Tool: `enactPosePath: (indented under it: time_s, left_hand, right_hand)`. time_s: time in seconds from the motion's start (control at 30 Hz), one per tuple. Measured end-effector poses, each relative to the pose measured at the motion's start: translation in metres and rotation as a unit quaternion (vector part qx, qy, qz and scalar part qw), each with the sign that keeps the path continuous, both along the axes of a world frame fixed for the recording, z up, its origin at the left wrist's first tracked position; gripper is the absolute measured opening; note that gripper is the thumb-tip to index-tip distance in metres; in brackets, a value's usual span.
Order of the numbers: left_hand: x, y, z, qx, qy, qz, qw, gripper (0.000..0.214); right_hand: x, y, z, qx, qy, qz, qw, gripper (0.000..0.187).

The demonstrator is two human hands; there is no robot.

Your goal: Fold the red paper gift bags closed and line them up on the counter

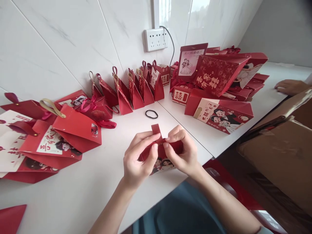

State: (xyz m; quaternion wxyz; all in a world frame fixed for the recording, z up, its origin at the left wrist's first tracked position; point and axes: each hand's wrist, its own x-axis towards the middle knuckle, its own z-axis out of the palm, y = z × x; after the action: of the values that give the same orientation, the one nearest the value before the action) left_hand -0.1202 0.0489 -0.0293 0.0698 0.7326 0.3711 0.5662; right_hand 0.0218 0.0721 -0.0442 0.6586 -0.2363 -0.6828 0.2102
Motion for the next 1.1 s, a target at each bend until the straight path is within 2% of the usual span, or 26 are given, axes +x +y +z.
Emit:
enactPosePath:
  time_s: [0.93, 1.1]
  left_hand:
    - [-0.0027, 0.0002, -0.0007, -0.014, -0.006, -0.020, 1.000, 0.032]
    - [-0.0010, 0.0008, -0.0009, -0.001, -0.001, 0.000, 1.000, 0.031]
  right_hand:
    - [-0.0009, 0.0000, 0.0001, 0.001, -0.001, -0.006, 1.000, 0.018]
    - [-0.0006, 0.0000, -0.0002, 0.005, 0.007, -0.008, 1.000, 0.019]
